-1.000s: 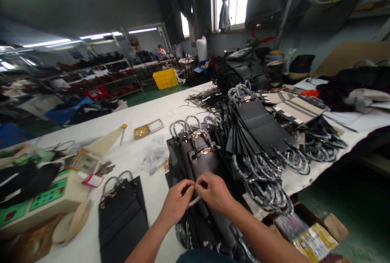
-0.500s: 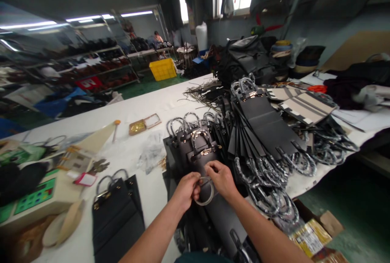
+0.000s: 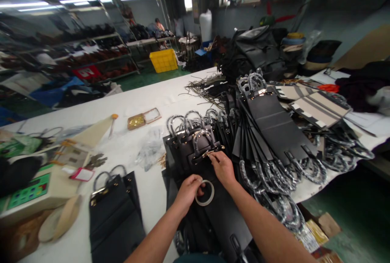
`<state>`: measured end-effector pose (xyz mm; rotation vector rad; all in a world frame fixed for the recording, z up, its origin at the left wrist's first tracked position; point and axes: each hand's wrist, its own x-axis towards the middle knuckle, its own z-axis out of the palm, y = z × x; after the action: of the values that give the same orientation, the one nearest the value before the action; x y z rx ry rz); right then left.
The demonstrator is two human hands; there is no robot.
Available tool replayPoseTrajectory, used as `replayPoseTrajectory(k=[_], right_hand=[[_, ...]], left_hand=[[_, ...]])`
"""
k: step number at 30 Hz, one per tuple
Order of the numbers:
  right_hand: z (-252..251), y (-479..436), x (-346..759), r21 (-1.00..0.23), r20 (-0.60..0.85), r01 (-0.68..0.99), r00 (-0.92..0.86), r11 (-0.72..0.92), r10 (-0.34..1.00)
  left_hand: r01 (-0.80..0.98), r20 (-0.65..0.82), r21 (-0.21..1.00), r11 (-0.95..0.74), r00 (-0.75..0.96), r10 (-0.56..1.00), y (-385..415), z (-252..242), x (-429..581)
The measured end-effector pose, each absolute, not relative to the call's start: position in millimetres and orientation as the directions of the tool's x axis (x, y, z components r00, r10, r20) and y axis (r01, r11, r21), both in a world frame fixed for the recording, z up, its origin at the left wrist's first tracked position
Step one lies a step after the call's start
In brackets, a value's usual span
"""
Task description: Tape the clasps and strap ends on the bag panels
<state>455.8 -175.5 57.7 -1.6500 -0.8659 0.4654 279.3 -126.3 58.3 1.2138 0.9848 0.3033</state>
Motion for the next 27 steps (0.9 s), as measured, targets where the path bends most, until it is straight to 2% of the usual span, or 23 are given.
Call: replayPoseTrajectory(k=[3, 8, 10, 17, 19, 23, 27], right_hand=[[56, -173, 458, -0.957, 0.131, 0.281, 0.641, -0.072, 0.756], [53, -172, 462, -0.982, -0.041, 0.116, 0.642, -0.150, 0.765], [53, -171, 463, -0.977, -0.061, 0.114, 0.660, -0.180, 0.749], [65, -172, 459, -0.945, 0.026, 0.240, 0.735, -0.224, 0.677], [66, -174, 457, -0.920, 0.103, 0.329, 0.728, -0.214, 0.678], [61, -178, 453, -0.783, 0.283, 0.589, 0.623, -0.200, 0.729], [57, -175, 454, -0.640, 0.332, 0.731, 0.541, -0.237, 0.773]], left_hand=[[0.292, -0.474, 0.880, 0.373, 0.570, 0.671, -125, 55, 280], [0.293, -0.477, 0.878, 0.377, 0.578, 0.662, -124, 53, 280], [0.296, -0.482, 0.876, 0.381, 0.577, 0.660, -124, 52, 280], [0.285, -0.483, 0.875, 0.391, 0.573, 0.662, -124, 59, 281], [0.278, -0.477, 0.878, 0.389, 0.575, 0.665, -125, 65, 280], [0.212, -0.435, 0.895, 0.393, 0.614, 0.659, -128, 77, 277], [0.174, -0.371, 0.922, 0.346, 0.655, 0.658, -132, 91, 274]])
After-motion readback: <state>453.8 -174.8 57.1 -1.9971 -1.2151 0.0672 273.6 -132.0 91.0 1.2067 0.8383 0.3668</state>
